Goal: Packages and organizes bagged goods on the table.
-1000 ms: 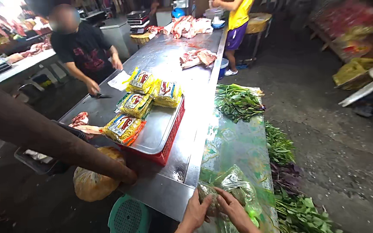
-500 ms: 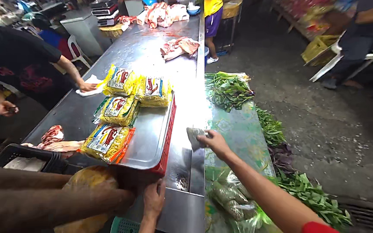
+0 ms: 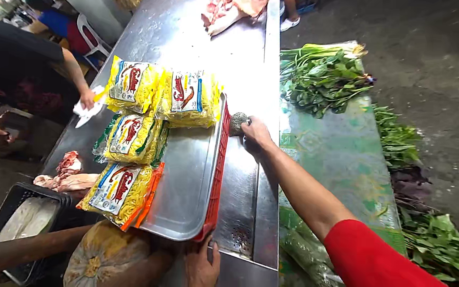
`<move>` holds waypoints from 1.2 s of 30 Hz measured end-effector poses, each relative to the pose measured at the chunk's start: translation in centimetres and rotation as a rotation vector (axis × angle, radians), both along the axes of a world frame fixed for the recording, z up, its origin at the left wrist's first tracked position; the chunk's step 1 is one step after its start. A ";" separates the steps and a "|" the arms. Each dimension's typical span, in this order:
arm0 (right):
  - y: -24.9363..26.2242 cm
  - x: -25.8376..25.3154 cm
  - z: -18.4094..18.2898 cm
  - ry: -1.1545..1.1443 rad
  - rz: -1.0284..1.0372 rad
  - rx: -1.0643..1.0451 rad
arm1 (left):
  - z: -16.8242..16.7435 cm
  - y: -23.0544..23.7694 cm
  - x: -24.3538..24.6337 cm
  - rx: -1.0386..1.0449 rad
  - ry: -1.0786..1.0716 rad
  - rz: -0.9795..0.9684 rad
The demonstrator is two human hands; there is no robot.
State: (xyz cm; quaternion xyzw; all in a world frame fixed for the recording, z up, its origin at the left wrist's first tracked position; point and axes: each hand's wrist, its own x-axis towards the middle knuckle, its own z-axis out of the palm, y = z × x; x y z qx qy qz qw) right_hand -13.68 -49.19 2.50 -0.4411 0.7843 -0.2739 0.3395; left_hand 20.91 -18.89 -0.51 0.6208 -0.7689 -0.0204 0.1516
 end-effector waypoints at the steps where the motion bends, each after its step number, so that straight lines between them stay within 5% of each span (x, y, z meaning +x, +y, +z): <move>1: 0.2 -0.2 -0.1 -0.006 0.003 -0.026 | 0.0 0.0 -0.1 -0.005 -0.001 -0.005; 10: 0.6 -2.2 -0.2 -0.264 0.016 -0.083 | 0.1 0.0 -0.1 0.028 -0.012 -0.014; 15: 1.3 -1.8 3.5 -0.145 0.025 -0.276 | 0.1 -0.1 -0.2 0.014 -0.022 -0.019; 21: -0.8 -1.0 3.1 -0.143 0.191 -0.293 | 0.5 -0.1 -0.2 0.064 -0.023 -0.020; 25: 0.8 -0.4 2.3 0.026 0.096 -0.324 | 0.3 -0.1 -0.1 0.048 -0.022 -0.012; 32: -0.2 2.0 1.7 0.150 -0.010 0.014 | 0.2 -0.2 0.0 0.025 -0.028 -0.014; 36: 0.4 2.7 1.6 0.100 -0.103 -0.246 | 0.2 -0.4 -0.1 0.029 -0.037 -0.009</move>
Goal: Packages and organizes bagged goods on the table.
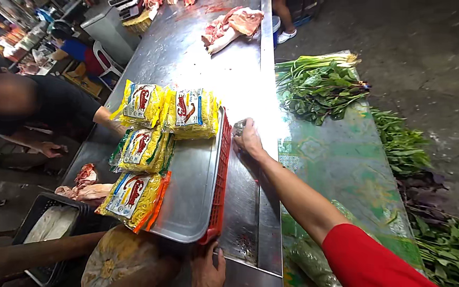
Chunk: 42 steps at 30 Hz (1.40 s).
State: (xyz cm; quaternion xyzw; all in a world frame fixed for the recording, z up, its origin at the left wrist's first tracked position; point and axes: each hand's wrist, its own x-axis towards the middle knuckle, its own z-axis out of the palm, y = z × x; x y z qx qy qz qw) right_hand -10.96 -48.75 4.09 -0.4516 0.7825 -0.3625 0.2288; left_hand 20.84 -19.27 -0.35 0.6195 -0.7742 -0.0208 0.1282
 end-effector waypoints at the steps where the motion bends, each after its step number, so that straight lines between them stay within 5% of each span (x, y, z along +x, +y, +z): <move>1: 0.2 -0.1 0.3 0.029 0.011 -0.062 | 0.0 0.0 0.0 0.001 -0.004 0.007; 8: -1.4 -0.4 1.0 0.211 0.363 -0.055 | 0.0 0.0 -0.2 -0.023 0.010 0.004; 11: -0.4 -0.2 -0.8 0.026 0.166 -0.298 | 0.1 -0.1 -0.2 -0.031 0.017 0.004; 17: 1.0 0.9 -2.0 -0.134 -0.008 -0.149 | 0.2 0.1 -0.3 0.007 0.029 0.017; 20: -0.3 1.3 -1.4 0.040 0.140 -0.131 | 0.3 0.0 -0.3 0.017 0.023 0.015; 23: -1.5 1.8 0.6 0.314 0.342 0.136 | 0.0 0.2 -0.1 0.004 0.019 0.012; 28: -1.7 -0.5 1.1 0.136 0.459 0.150 | -0.1 0.2 -0.1 -0.004 0.030 -0.023; 33: 10.6 -4.8 -0.4 -0.266 0.242 -0.239 | -0.3 0.1 0.0 0.027 0.016 -0.007; 39: 35.5 -9.1 -2.1 -0.325 0.150 -0.125 | 0.3 0.6 0.2 0.168 0.049 -0.004; 42: 42.1 -11.2 -2.3 -0.214 0.026 0.109 | 0.6 0.4 0.3 0.187 0.035 -0.005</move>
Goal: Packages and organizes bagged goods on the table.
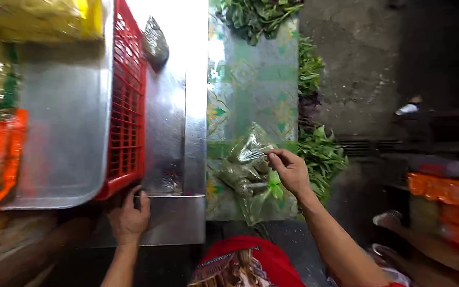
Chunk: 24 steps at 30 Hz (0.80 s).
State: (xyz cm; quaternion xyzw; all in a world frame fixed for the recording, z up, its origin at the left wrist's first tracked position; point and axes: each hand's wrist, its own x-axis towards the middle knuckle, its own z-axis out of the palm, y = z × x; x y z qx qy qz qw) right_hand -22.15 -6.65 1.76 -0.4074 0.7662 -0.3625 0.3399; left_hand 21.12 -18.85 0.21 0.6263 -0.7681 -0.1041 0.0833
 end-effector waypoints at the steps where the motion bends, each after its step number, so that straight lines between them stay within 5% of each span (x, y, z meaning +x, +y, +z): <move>1: 1.2 0.0 0.4 0.029 0.072 0.129 | 0.1 0.0 -0.1 -0.010 -0.003 -0.005; 4: 3.4 2.7 -0.5 0.067 0.344 0.386 | 0.1 -0.3 -0.2 -0.028 -0.004 -0.027; 9: 4.7 4.1 -8.3 0.311 0.284 0.517 | 0.6 0.1 -1.0 -0.023 -0.023 -0.003; 13: 3.4 3.5 -9.4 0.334 0.256 0.468 | 0.4 -0.3 -0.8 -0.062 -0.040 0.006; 19: 2.7 2.2 -4.9 0.384 0.349 0.380 | 0.0 -0.3 -0.7 -0.094 -0.031 0.003; 24: 0.3 -1.8 2.2 0.120 0.298 0.368 | 0.0 -0.4 -0.9 -0.101 -0.001 0.010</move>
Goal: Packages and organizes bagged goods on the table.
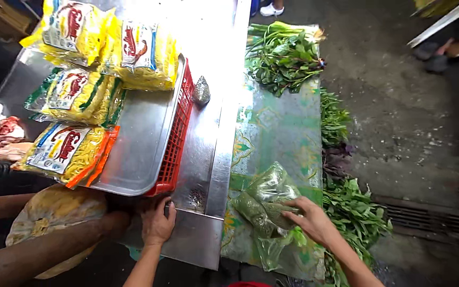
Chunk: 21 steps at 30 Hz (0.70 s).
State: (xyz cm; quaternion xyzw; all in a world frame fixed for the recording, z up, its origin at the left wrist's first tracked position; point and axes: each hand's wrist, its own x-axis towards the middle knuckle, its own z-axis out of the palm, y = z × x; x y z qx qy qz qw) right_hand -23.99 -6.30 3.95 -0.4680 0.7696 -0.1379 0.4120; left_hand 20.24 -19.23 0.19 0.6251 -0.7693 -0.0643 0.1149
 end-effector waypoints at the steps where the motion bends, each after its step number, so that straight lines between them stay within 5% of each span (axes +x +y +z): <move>1: -0.4 -1.0 1.0 -0.079 -0.052 -0.021 | 0.0 -0.1 0.0 0.000 0.004 0.001; 6: -4.3 -2.2 3.9 -0.762 -0.392 -0.404 | -0.3 -0.1 0.1 -0.018 -0.002 0.012; 10: -12.3 -0.4 4.6 -1.371 -0.228 -0.419 | 0.2 0.3 0.0 -0.022 0.112 -0.018; 15: -26.1 2.2 4.1 -1.101 -0.239 -0.465 | 5.5 -4.7 -11.4 -0.007 0.332 -0.445; 18: -31.5 2.7 2.9 -0.840 -0.397 -0.456 | 9.4 -15.4 -21.0 0.154 0.021 -0.479; 21: -32.5 2.1 2.0 -0.786 -0.541 -0.446 | 8.2 -25.8 -26.3 0.125 -0.309 -0.475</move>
